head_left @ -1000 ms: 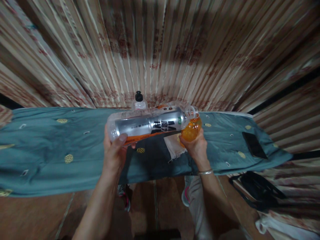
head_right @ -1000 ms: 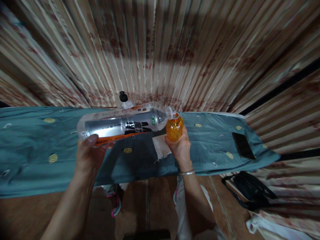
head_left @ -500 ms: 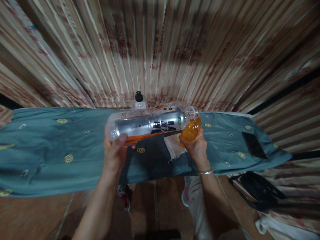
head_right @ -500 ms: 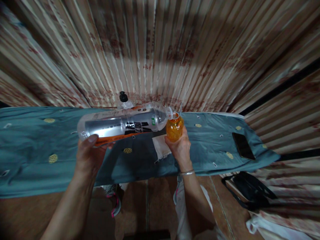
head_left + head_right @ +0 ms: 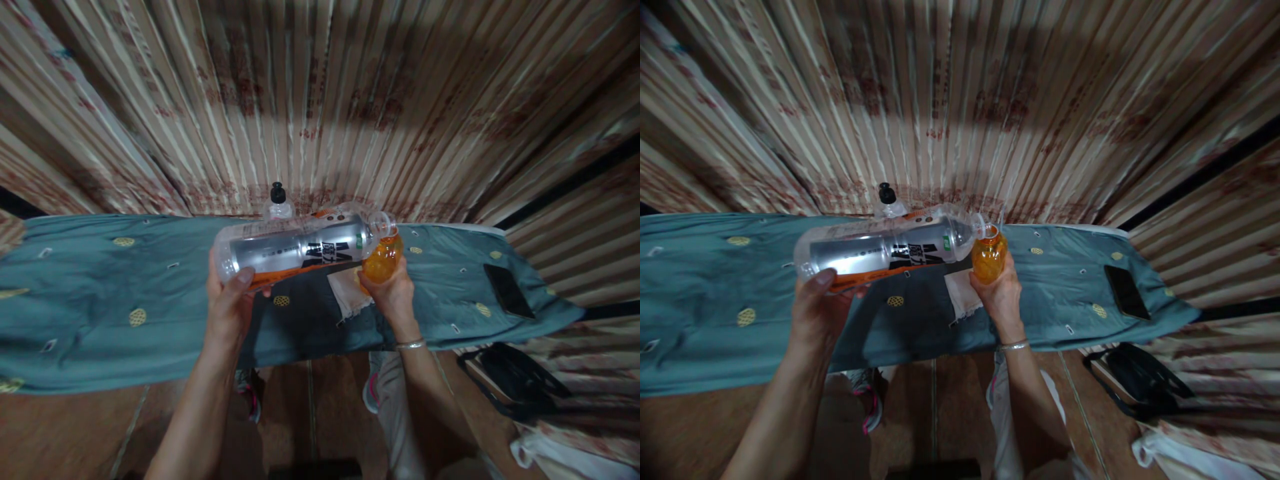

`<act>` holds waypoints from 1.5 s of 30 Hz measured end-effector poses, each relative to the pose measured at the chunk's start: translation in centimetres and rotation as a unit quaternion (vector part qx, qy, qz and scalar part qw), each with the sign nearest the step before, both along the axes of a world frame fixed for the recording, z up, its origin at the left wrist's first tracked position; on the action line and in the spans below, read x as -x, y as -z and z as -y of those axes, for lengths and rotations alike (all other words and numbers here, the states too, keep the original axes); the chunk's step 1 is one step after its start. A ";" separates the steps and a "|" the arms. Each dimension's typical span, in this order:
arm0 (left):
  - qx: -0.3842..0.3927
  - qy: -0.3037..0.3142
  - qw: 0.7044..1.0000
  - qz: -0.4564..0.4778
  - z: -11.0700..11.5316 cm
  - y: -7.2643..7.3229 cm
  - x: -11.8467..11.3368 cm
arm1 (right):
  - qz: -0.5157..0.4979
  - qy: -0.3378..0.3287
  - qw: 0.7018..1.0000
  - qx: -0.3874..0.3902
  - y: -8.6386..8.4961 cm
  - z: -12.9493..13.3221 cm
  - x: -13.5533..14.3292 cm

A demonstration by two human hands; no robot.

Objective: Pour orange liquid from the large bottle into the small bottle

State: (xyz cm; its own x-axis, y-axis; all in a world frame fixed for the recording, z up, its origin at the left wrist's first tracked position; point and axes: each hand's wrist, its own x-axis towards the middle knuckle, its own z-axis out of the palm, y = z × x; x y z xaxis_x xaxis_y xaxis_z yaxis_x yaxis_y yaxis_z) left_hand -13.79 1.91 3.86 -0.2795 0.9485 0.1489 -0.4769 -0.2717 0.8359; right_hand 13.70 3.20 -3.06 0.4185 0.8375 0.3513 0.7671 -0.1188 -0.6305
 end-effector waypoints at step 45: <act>0.010 -0.007 1.000 0.007 0.0 -0.1 0.0 | -0.005 -0.009 1.000 -0.011 0.3 -0.1 -0.1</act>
